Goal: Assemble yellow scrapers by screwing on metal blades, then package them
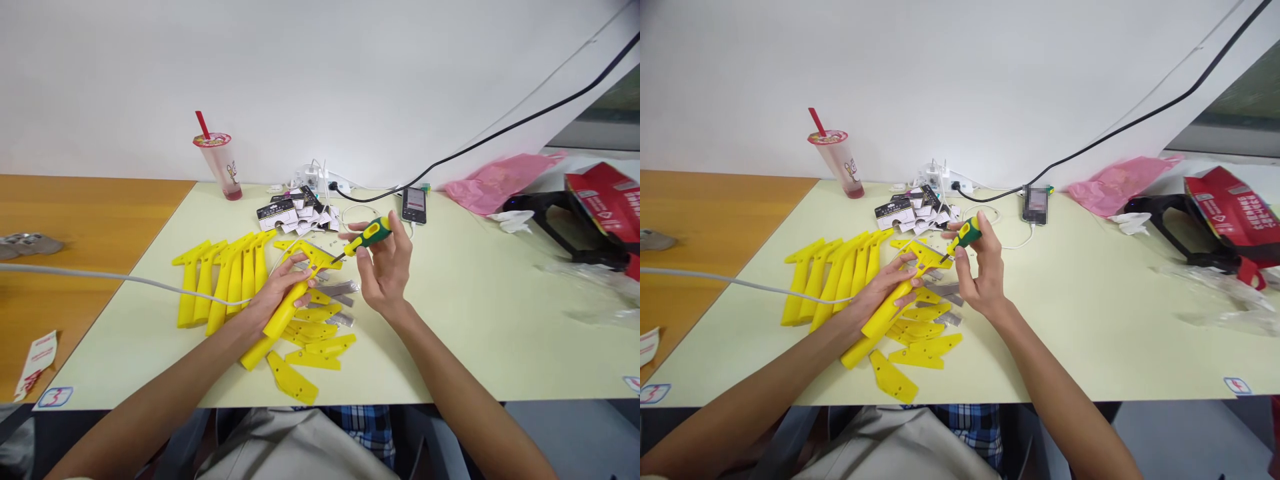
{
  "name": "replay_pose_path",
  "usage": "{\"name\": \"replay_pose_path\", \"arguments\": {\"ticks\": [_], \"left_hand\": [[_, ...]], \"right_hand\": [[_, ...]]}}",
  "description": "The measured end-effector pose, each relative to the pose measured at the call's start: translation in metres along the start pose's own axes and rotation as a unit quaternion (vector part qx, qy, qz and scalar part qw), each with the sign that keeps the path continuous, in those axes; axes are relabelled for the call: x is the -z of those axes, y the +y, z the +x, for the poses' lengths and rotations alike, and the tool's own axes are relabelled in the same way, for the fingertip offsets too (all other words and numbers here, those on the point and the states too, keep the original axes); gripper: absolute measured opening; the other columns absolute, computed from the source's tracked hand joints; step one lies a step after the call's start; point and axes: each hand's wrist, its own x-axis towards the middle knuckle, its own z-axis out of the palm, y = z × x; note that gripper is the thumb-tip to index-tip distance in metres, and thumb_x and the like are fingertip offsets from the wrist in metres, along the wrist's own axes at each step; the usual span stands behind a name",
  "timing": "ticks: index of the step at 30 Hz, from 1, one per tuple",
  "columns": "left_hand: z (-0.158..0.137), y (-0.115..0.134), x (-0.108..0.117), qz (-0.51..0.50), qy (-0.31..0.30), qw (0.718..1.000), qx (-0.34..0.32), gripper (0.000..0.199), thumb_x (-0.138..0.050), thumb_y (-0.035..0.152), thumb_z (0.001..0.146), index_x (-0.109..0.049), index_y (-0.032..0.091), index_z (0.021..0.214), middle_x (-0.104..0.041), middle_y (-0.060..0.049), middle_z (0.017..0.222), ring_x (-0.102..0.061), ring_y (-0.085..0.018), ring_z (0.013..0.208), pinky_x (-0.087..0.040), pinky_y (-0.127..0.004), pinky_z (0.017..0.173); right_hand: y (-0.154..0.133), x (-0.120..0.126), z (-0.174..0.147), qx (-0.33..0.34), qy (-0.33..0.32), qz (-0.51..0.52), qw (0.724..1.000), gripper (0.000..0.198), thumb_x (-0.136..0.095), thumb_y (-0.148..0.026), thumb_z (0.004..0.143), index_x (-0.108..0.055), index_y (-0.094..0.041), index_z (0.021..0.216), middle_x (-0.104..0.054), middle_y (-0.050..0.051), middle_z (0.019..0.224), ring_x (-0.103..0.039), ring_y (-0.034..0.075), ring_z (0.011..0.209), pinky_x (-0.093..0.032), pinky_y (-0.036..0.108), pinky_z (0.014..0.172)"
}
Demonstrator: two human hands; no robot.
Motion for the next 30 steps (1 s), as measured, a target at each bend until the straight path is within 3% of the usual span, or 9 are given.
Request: {"name": "replay_pose_path", "arguments": {"ticks": [6,12,18,23,27,30], "left_hand": [[-0.0014,-0.0005,0.0007,0.011,0.002,1.000,0.008,0.054,-0.090,0.016,0.083,-0.059,0.022,0.127,-0.072,-0.008,0.106,-0.066,-0.011,0.072,-0.041,-0.014,0.044],[-0.0005,-0.0008,0.0022,0.001,0.008,1.000,0.005,0.052,-0.091,0.014,0.082,-0.060,0.022,0.123,-0.072,-0.008,0.103,-0.065,-0.011,0.070,-0.036,-0.013,0.042],[0.0001,-0.0018,0.0033,0.002,0.011,1.000,0.008,0.049,-0.089,0.014,0.084,-0.061,0.022,0.124,-0.072,-0.008,0.101,-0.066,-0.012,0.070,-0.038,-0.014,0.043],[0.0018,-0.0018,0.0062,0.002,0.004,1.000,-0.001,0.049,-0.089,0.015,0.086,-0.061,0.022,0.127,-0.071,-0.008,0.098,-0.066,-0.013,0.068,-0.041,-0.016,0.044],[0.0015,-0.0024,0.0076,0.009,0.003,1.000,0.001,0.051,-0.089,0.017,0.087,-0.060,0.023,0.129,-0.071,-0.006,0.097,-0.063,-0.011,0.062,-0.041,-0.017,0.044],[0.0005,-0.0034,0.0066,0.013,0.004,1.000,0.013,0.054,-0.090,0.018,0.086,-0.060,0.023,0.131,-0.072,-0.007,0.103,-0.064,-0.011,0.065,-0.042,-0.017,0.045]], "right_hand": [[0.0026,-0.0002,-0.0001,0.023,0.046,-0.050,0.997,0.072,-0.074,-0.031,0.105,-0.040,-0.045,0.168,-0.066,0.007,0.127,-0.075,0.025,0.098,-0.072,0.047,0.084],[-0.0035,-0.0006,0.0010,-0.013,0.011,-0.021,1.000,0.066,-0.056,-0.033,0.114,-0.030,-0.040,0.174,-0.069,0.011,0.134,-0.078,0.028,0.111,-0.071,0.053,0.095],[0.0018,0.0000,-0.0008,0.004,0.059,-0.076,0.995,0.072,-0.074,-0.038,0.105,-0.040,-0.041,0.168,-0.067,0.010,0.132,-0.076,0.026,0.098,-0.072,0.048,0.083],[-0.0034,0.0013,0.0000,-0.021,0.008,-0.007,1.000,0.066,-0.054,-0.034,0.114,-0.030,-0.038,0.175,-0.069,0.013,0.140,-0.078,0.029,0.111,-0.071,0.053,0.090],[-0.0010,0.0003,0.0001,0.002,0.037,-0.029,0.999,0.067,-0.067,-0.029,0.109,-0.040,-0.040,0.170,-0.070,0.008,0.127,-0.077,0.025,0.101,-0.071,0.048,0.089],[0.0004,0.0010,0.0008,0.016,0.046,-0.041,0.998,0.071,-0.071,-0.031,0.106,-0.042,-0.041,0.169,-0.068,0.009,0.128,-0.074,0.025,0.103,-0.071,0.047,0.088]]}}
